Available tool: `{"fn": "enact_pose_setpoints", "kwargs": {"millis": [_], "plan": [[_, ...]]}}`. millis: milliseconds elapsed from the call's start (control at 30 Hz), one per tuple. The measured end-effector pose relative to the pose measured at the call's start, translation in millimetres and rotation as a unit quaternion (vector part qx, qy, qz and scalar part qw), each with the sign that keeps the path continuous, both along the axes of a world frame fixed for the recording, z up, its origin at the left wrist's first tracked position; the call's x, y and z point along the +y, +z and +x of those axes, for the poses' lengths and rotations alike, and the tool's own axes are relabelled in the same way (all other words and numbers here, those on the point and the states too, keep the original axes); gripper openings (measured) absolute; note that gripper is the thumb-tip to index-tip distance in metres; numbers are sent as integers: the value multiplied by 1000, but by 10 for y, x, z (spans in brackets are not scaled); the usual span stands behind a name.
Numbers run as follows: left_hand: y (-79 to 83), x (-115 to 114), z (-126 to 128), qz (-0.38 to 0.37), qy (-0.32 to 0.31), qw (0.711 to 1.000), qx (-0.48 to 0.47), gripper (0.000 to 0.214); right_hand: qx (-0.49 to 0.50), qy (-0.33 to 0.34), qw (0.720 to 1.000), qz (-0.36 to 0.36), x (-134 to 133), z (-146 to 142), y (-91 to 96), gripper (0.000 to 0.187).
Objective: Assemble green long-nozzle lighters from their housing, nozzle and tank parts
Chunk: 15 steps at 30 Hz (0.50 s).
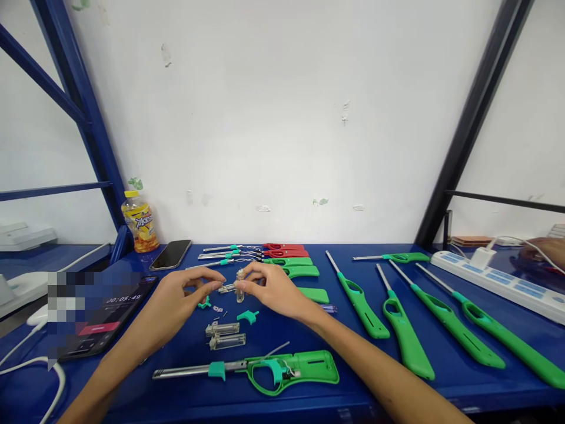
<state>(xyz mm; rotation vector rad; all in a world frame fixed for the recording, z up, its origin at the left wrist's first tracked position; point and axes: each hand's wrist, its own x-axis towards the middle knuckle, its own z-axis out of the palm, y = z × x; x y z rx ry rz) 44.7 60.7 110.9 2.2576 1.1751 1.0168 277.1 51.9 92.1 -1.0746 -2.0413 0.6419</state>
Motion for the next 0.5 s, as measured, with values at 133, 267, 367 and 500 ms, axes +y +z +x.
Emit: {"fn": "enact_pose_setpoints", "kwargs": {"millis": [133, 267, 367, 500], "plan": [[34, -31, 42, -15, -10, 999, -42, 31, 22, -8, 1000, 8, -29, -4, -3, 18], [51, -47, 47, -22, -5, 997, -68, 30, 27, 9, 1000, 8, -51, -2, -23, 23], [49, -55, 37, -14, 9, 997, -77, 28, 38, 29, 999, -8, -71, -4, -21, 24], [29, -61, 39, -5, 12, 997, -81, 22, 58, 40, 997, -39, -104, -14, 14, 28]]}}
